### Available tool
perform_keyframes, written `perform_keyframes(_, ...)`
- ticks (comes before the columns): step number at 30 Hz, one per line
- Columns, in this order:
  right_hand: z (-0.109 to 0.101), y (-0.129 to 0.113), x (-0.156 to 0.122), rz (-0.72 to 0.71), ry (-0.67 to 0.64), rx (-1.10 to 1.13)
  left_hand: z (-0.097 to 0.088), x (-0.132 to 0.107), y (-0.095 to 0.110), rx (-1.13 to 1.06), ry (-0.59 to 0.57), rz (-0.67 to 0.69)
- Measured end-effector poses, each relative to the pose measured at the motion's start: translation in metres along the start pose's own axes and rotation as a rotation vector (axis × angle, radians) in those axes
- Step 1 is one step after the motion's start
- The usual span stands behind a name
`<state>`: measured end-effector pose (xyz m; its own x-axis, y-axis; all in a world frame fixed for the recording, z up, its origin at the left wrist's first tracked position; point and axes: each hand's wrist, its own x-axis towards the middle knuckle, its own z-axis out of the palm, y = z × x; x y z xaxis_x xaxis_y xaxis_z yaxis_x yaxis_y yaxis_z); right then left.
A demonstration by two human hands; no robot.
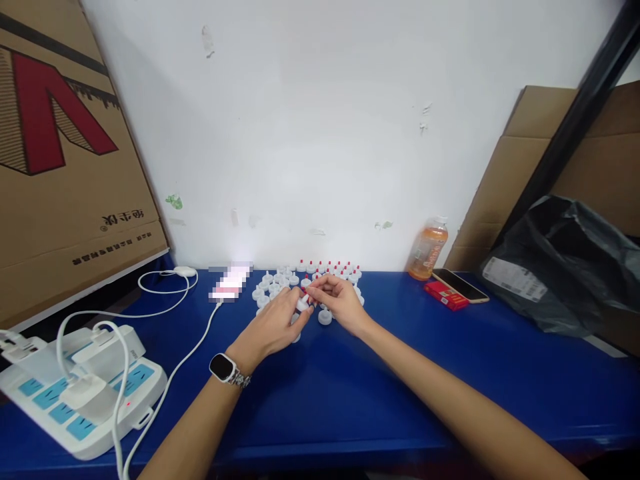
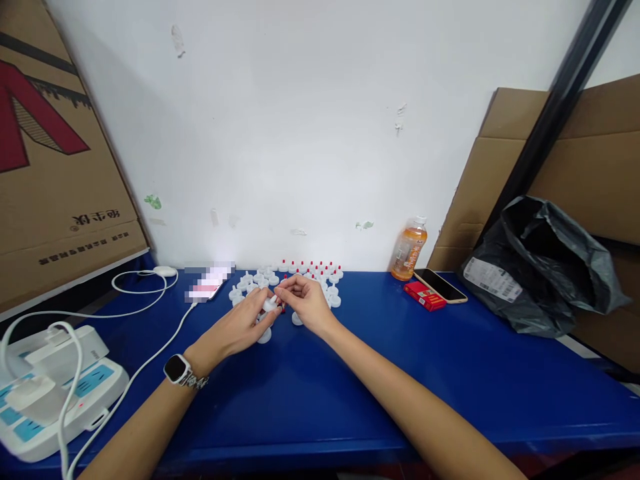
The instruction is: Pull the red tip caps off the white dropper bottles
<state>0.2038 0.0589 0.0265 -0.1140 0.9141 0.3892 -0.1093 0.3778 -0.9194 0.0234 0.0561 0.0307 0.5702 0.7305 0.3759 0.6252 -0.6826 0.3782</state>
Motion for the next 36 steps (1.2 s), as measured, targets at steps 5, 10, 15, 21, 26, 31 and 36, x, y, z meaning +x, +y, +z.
perform_keyframes(5, 0.013, 0.006, -0.004, -0.119, 0.155, -0.182, 0.002, 0.001, 0.000, -0.021, 0.055, 0.002)
perform_keyframes(10, 0.022, 0.006, 0.000, -0.240, 0.151, -0.329, 0.004, 0.004, -0.003, -0.085, 0.053, 0.000)
perform_keyframes(15, 0.003, -0.001, 0.041, -0.271, 0.030, -0.462, 0.007, 0.009, -0.021, -0.141, 0.214, -0.059)
perform_keyframes(21, -0.039, 0.022, 0.114, -0.090, -0.013, -1.023, 0.001, 0.007, -0.044, -0.073, 0.147, -0.134)
perform_keyframes(26, -0.040, 0.046, 0.140, -0.012, -0.151, -1.295, -0.001, 0.008, -0.043, -0.059, 0.110, -0.112)
perform_keyframes(31, -0.030, 0.048, 0.147, 0.023, -0.245, -1.425, -0.001, 0.008, -0.041, -0.056, 0.094, -0.112)
perform_keyframes(36, -0.013, 0.043, 0.157, 0.065, -0.227, -1.518, -0.002, 0.007, -0.041, -0.033, 0.104, -0.117)
